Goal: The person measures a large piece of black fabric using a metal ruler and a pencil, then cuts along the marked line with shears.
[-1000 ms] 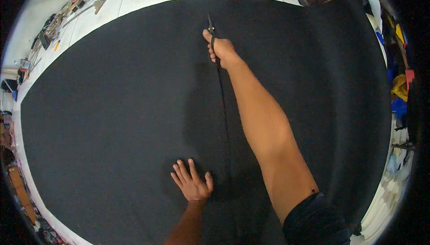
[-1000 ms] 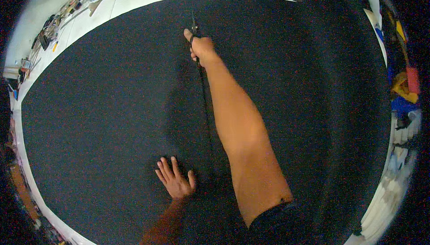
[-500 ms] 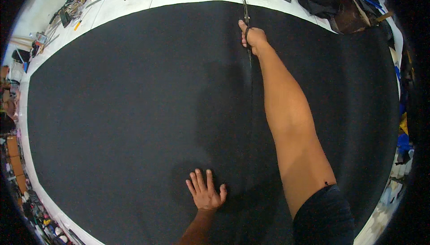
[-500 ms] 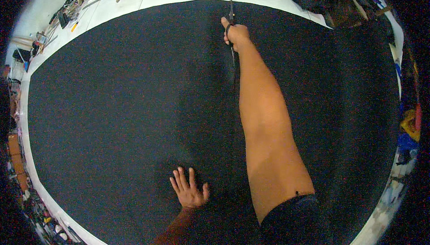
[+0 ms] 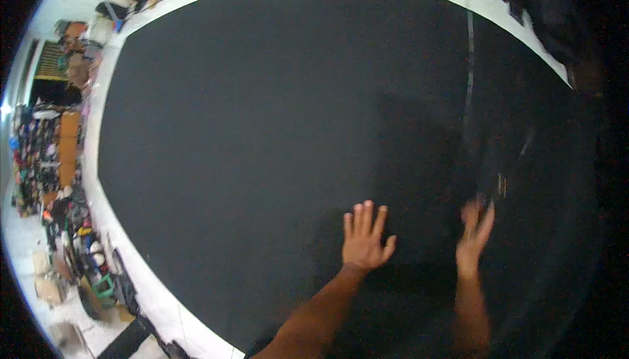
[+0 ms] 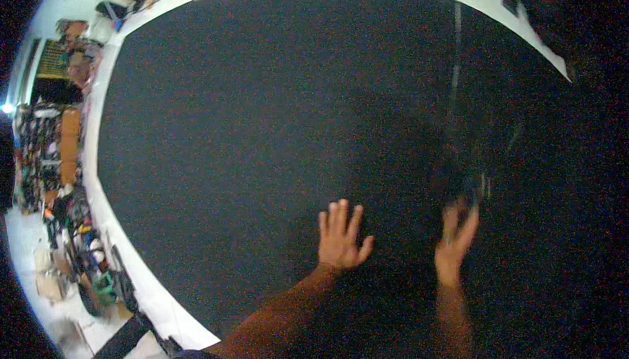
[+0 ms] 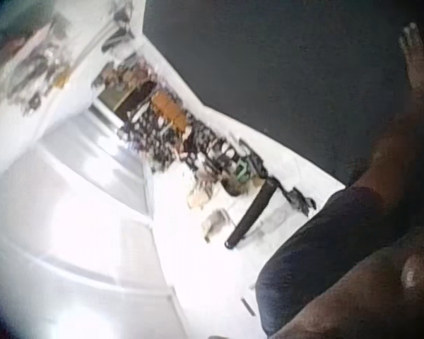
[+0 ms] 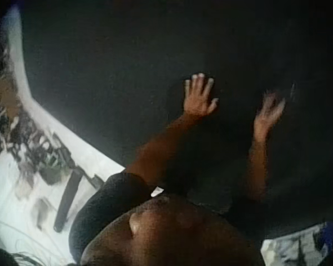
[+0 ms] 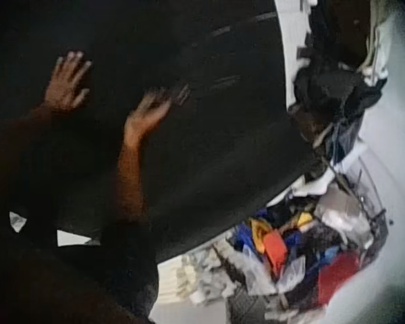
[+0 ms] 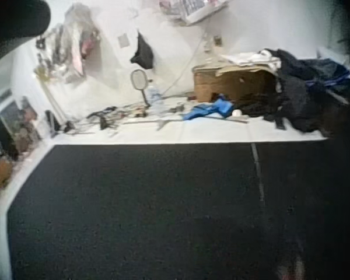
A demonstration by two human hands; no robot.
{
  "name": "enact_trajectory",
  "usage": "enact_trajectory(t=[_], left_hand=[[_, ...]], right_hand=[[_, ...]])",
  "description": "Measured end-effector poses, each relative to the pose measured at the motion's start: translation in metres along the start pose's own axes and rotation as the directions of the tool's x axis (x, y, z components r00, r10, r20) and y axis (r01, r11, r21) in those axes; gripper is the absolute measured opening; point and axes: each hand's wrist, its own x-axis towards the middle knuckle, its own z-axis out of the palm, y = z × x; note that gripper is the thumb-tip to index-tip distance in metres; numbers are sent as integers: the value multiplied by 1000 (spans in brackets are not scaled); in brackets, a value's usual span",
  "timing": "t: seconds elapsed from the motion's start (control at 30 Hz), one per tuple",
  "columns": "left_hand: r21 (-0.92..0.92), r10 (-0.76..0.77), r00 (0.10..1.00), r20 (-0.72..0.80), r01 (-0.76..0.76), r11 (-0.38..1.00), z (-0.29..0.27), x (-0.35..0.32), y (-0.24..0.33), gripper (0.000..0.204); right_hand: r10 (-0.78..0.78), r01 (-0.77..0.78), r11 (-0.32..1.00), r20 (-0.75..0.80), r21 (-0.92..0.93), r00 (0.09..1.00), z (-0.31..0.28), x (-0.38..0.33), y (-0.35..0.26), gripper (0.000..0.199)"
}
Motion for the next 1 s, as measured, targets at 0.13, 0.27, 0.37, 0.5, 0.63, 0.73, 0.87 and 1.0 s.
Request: enact_trajectory(t=[0.13,0.27,0.37,0.5,0.63,0.73,0.87,1.0], left_hand=[[-25,9,1000,7,-9,1000,-2,-7,33,71],[-49,52,994,-101,-57,997,-15,-12,37,71],[12,95,976,-194,-94,995,3,-32,45,70],[89,189,933,-307,-169,982,11,-55,60,73],[64,67,976,-206,-55,996,-32,-49,43,81],[-86,190,909,-370,-237,968,-107,-69,50,68],[-471,352,934,-63,-339,814,-130,-229,41,58],[-63,582,594,556,-668,741,-243,-398,-27,52]], right_hand=[[143,-310,709,-301,-633,943,-131,-261,68,54],[161,-301,416,-256,-858,953,-143,-377,51,52],[5,-282,531,-330,-799,944,-166,-444,153,59],[-260,-229,635,-484,-738,836,-162,-439,132,67],[-166,-205,682,-421,-702,892,-167,-437,99,65],[-261,-156,681,-436,-715,861,-177,-430,113,67],[-384,-158,654,-504,-740,773,-166,-486,147,69],[-288,-50,767,-413,-640,864,-187,-529,34,61]])
